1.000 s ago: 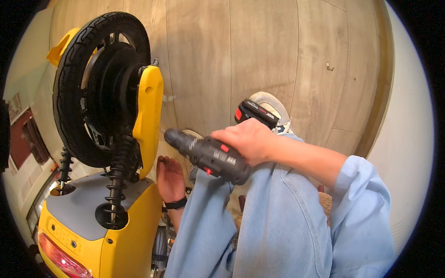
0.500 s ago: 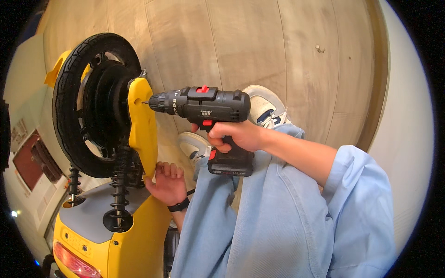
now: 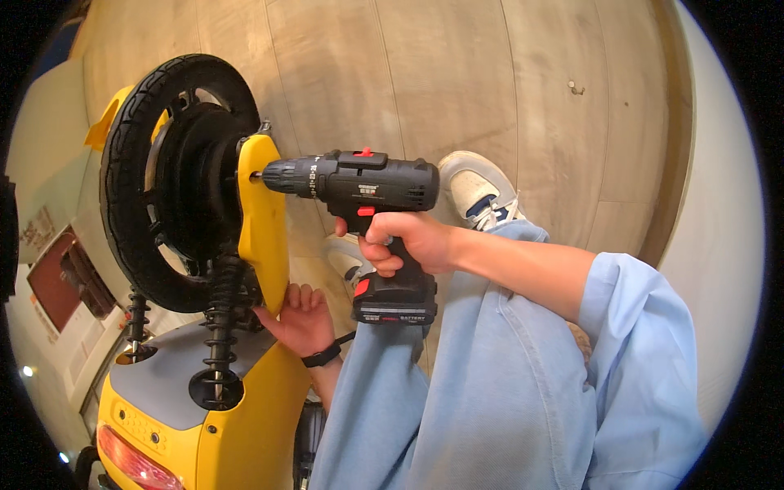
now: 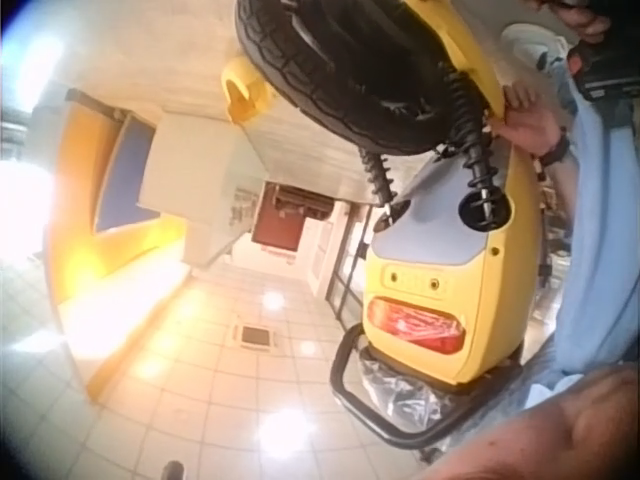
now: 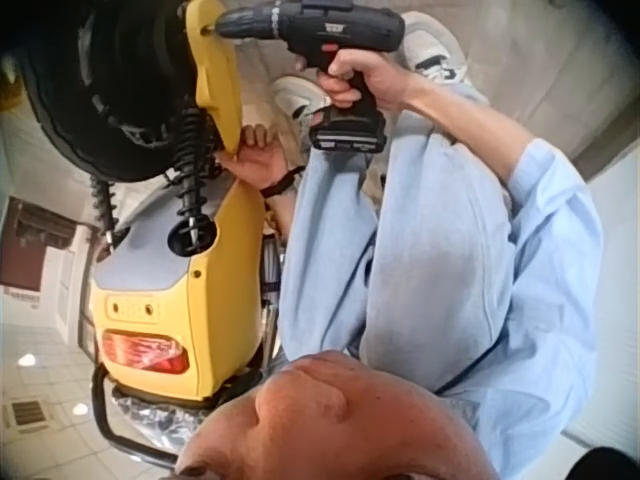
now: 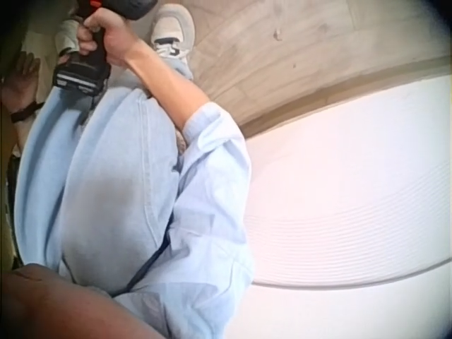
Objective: Using a cordless drill to remove and install screws on a motorcycle body panel.
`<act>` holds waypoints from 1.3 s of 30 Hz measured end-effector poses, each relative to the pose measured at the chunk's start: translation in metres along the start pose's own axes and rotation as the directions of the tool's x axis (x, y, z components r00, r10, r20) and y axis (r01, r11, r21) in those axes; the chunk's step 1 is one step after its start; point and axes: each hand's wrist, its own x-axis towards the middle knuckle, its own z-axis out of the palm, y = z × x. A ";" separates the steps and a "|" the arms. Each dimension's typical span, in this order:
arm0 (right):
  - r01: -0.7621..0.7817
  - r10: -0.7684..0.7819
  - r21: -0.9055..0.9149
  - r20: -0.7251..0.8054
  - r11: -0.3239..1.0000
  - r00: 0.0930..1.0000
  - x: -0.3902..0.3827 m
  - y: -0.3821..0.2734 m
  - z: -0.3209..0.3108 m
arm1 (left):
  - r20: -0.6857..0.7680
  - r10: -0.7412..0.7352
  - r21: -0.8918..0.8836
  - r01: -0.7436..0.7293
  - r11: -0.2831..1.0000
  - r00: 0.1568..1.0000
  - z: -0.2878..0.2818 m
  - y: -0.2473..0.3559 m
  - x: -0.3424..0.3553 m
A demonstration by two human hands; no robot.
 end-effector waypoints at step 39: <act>-0.026 0.019 -0.040 -0.175 0.999 0.984 -0.002 0.006 0.013 | -0.018 0.049 0.146 -0.046 0.988 0.999 0.001 -0.012 -0.002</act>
